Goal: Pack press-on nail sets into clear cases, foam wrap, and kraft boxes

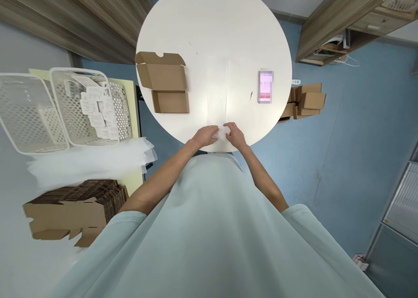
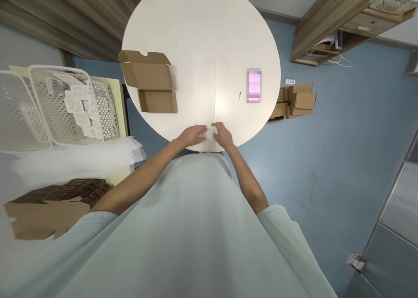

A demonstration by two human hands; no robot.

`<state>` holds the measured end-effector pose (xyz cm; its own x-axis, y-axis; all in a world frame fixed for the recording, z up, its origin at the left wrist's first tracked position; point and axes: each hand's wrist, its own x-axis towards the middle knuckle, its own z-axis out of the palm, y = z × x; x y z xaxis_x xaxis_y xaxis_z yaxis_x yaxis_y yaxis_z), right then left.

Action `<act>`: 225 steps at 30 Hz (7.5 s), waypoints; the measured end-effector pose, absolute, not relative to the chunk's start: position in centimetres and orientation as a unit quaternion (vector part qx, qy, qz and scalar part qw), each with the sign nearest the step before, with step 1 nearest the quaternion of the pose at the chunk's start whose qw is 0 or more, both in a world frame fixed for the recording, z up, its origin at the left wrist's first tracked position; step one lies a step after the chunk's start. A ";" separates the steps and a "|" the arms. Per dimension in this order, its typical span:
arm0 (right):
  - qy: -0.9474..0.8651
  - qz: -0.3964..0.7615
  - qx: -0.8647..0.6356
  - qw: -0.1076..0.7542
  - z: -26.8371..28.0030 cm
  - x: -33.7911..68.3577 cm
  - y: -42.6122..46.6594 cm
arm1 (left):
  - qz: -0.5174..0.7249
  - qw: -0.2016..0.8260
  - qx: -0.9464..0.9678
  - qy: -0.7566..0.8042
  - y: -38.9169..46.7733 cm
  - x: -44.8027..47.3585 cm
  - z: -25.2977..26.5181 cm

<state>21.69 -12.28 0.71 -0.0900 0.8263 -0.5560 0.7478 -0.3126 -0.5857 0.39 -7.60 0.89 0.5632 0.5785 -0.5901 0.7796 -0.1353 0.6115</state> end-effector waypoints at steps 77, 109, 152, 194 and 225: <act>-0.586 0.425 -0.674 0.149 -3.5 20.3 -8.8 | -0.002 0.460 0.600 0.655 -4.8 0.2 -1.5; -0.753 0.361 -0.549 0.024 -3.9 20.2 -10.1 | -0.040 0.403 0.795 0.452 -6.1 -0.4 -3.1; -0.703 0.346 -0.618 0.060 -3.8 18.7 -7.5 | 0.027 0.384 0.736 0.557 -6.1 1.9 -3.6; -0.656 0.367 -0.660 -0.005 -1.6 17.7 -6.0 | 0.016 0.408 0.476 0.779 -7.5 1.2 -2.1; -0.490 0.422 -0.750 0.141 0.1 0.3 0.4 | 0.095 0.410 0.525 0.740 0.0 -17.0 1.9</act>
